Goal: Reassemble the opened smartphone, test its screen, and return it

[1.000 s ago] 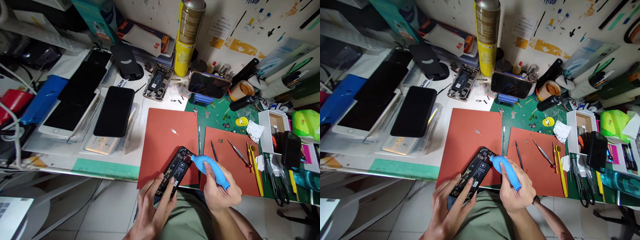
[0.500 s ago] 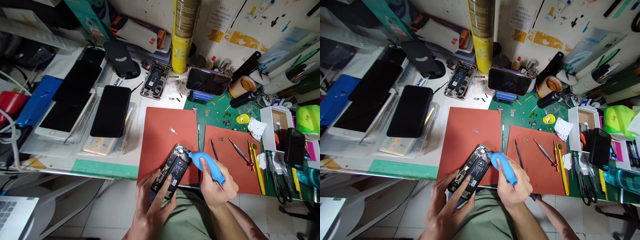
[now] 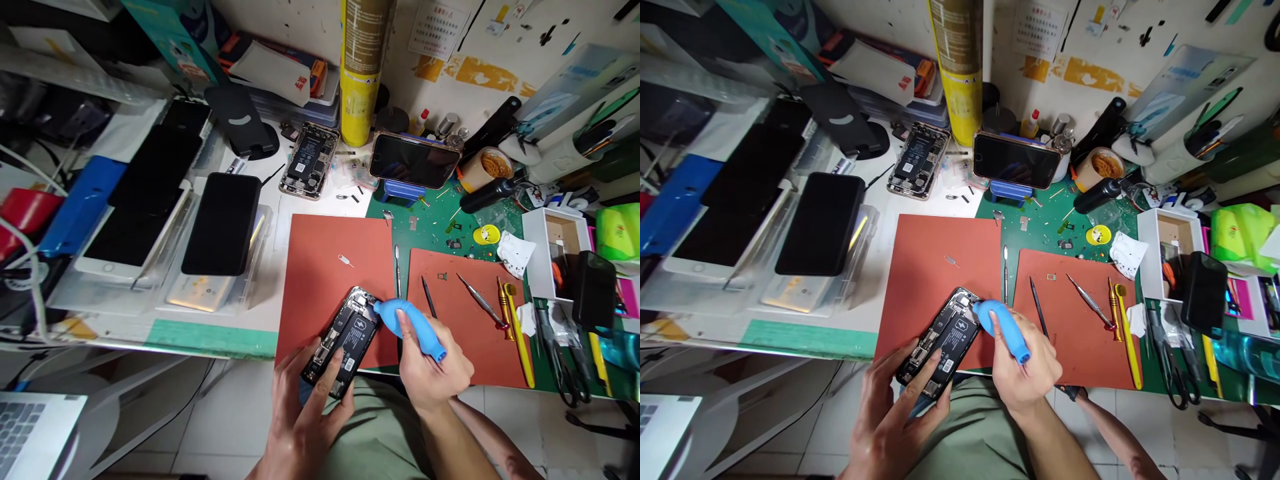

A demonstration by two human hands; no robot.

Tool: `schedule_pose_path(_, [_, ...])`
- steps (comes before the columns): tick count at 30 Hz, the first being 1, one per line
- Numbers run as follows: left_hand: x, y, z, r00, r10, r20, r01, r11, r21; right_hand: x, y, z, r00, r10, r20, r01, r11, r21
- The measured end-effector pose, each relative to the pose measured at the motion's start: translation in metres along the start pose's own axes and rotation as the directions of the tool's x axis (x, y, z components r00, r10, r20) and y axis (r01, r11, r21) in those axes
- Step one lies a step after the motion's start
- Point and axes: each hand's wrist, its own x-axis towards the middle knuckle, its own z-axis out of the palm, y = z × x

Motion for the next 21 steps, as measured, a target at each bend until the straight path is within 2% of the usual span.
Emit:
schedule_pose_path(1, [-0.001,0.0,0.0,1.0,0.004,0.002,-0.004,1.0,0.003,0.0,0.0,-0.002,0.999,0.041,-0.019,-0.041,0.999,0.011])
schedule_pose_path(3, [-0.002,0.0,0.0,1.0,0.003,0.008,-0.003,1.0,0.005,-0.002,0.0,-0.013,0.977,0.212,-0.027,-0.21,0.975,0.069])
schedule_pose_path(5, [-0.004,-0.001,0.0,1.0,0.004,0.023,-0.004,1.0,0.02,-0.004,0.002,-0.032,0.896,0.441,0.049,-0.442,0.878,0.181])
schedule_pose_path(7, [-0.004,0.0,-0.001,1.0,0.002,0.032,-0.003,0.999,0.041,-0.009,0.003,-0.054,0.759,0.609,0.23,-0.65,0.686,0.328])
schedule_pose_path(8, [-0.004,0.0,-0.002,0.999,0.004,0.033,-0.006,0.999,0.045,-0.011,0.002,-0.064,0.676,0.643,0.359,-0.735,0.558,0.385])
schedule_pose_path(10, [-0.003,0.002,-0.005,1.0,-0.004,0.024,0.003,0.999,0.039,-0.016,-0.003,-0.077,0.497,0.612,0.614,-0.866,0.307,0.395])
schedule_pose_path(11, [-0.003,0.002,-0.006,0.999,-0.018,0.031,0.017,0.999,0.028,-0.018,-0.007,-0.079,0.417,0.571,0.707,-0.907,0.212,0.364])
schedule_pose_path(13, [-0.004,0.003,-0.009,0.997,-0.061,0.058,0.06,0.998,0.013,-0.02,-0.017,-0.075,0.296,0.497,0.816,-0.952,0.089,0.292])
schedule_pose_path(15, [-0.009,0.003,-0.012,0.985,-0.118,0.128,0.121,0.993,-0.014,-0.018,-0.027,-0.065,0.233,0.45,0.862,-0.966,0.005,0.259])
schedule_pose_path(18, [-0.018,0.0,-0.014,0.94,-0.234,0.25,0.267,0.957,-0.111,-0.011,-0.036,-0.048,0.185,0.408,0.894,-0.968,-0.083,0.238])
schedule_pose_path(20, [-0.022,-0.002,-0.016,0.886,-0.332,0.323,0.416,0.877,-0.24,-0.005,-0.039,-0.041,0.168,0.428,0.888,-0.968,-0.099,0.231])
schedule_pose_path(21, [-0.022,-0.002,-0.017,0.848,-0.385,0.365,0.505,0.797,-0.332,-0.003,-0.04,-0.038,0.162,0.447,0.88,-0.97,-0.093,0.226])
